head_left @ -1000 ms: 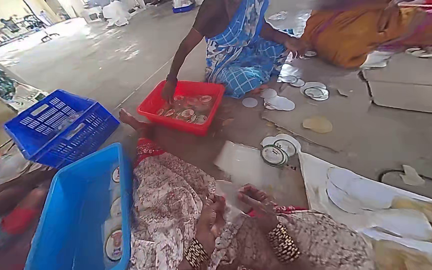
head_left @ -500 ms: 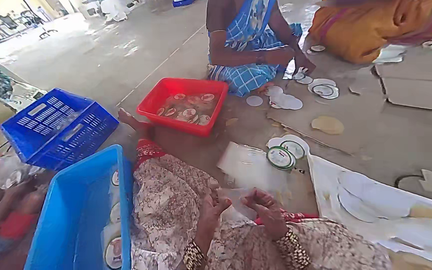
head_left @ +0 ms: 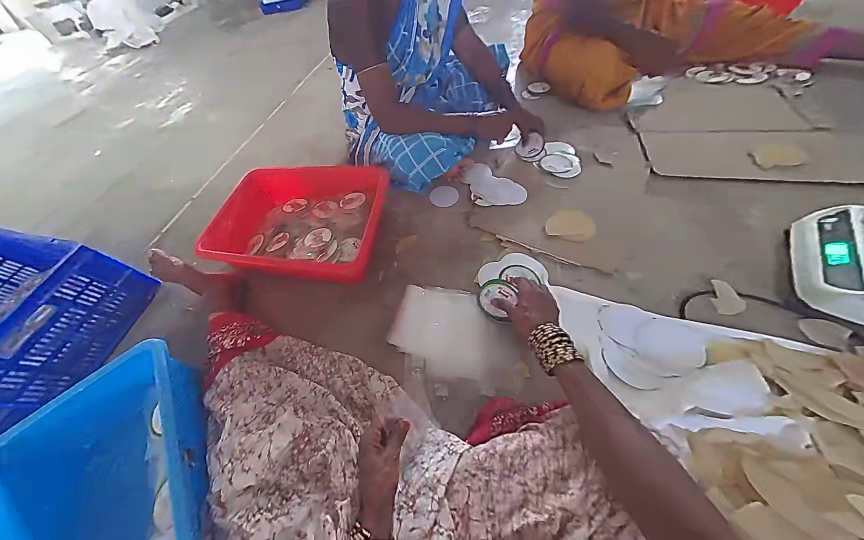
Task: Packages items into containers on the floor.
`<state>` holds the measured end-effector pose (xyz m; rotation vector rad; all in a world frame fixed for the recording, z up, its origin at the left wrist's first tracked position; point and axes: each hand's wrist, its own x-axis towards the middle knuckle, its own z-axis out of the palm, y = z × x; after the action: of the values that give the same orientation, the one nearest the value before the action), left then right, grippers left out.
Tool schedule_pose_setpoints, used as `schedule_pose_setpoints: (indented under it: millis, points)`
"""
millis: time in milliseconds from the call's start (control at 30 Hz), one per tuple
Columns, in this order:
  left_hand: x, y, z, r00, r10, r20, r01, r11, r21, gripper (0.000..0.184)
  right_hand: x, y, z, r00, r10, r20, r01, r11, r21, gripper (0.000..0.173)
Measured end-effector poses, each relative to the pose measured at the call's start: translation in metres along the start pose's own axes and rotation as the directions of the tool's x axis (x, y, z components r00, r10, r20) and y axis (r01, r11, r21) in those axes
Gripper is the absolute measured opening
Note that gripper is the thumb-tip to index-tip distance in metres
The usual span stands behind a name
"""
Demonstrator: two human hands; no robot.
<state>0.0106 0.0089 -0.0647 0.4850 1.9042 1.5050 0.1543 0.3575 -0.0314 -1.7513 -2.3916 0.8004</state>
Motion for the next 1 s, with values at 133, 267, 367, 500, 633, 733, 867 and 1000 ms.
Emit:
schedule_pose_setpoints:
  millis: [133,267,367,500,633,733,867,1000]
  points:
    - [0.006,-0.004,0.005,0.999,0.013,-0.047,-0.015,0.999,-0.043,0.008,0.013,0.008,0.014,0.996,0.087,-0.019,-0.087,0.996,-0.034,0.075]
    - [0.010,-0.006,0.004,0.999,0.010,-0.036,-0.011,0.999,-0.033,0.011,0.008,0.001,0.006,0.983,0.177,-0.054,-0.168,0.976,0.136,0.044]
    - [0.010,-0.006,0.004,0.999,-0.005,-0.048,0.004,1.000,-0.008,0.010,0.008,0.005,-0.001,0.977,0.180,-0.112,-0.143,0.950,0.277,0.035]
    - [0.012,-0.008,0.003,0.998,0.014,-0.054,-0.013,0.999,0.035,0.014,0.012,0.017,0.002,0.953,0.227,-0.200,-0.089,0.841,0.534,0.024]
    - [0.012,-0.006,0.003,0.999,-0.007,-0.043,0.008,0.999,0.034,0.013,0.011,0.025,0.000,0.937,0.314,-0.151,-0.162,0.777,0.608,0.024]
    - [0.013,-0.008,0.003,0.999,-0.005,-0.041,0.005,1.000,0.006,0.013,0.009,0.020,-0.004,0.938,0.302,-0.171,-0.043,0.589,0.807,0.015]
    - [0.012,-0.005,0.003,0.999,-0.004,-0.039,0.004,1.000,-0.001,0.014,-0.017,0.015,-0.023,0.939,0.342,-0.044,-0.050,0.262,0.964,0.012]
    - [0.011,-0.004,0.003,0.999,-0.017,-0.040,0.017,1.000,-0.005,0.013,-0.098,0.026,-0.060,0.996,0.077,-0.050,0.028,0.260,0.965,0.012]
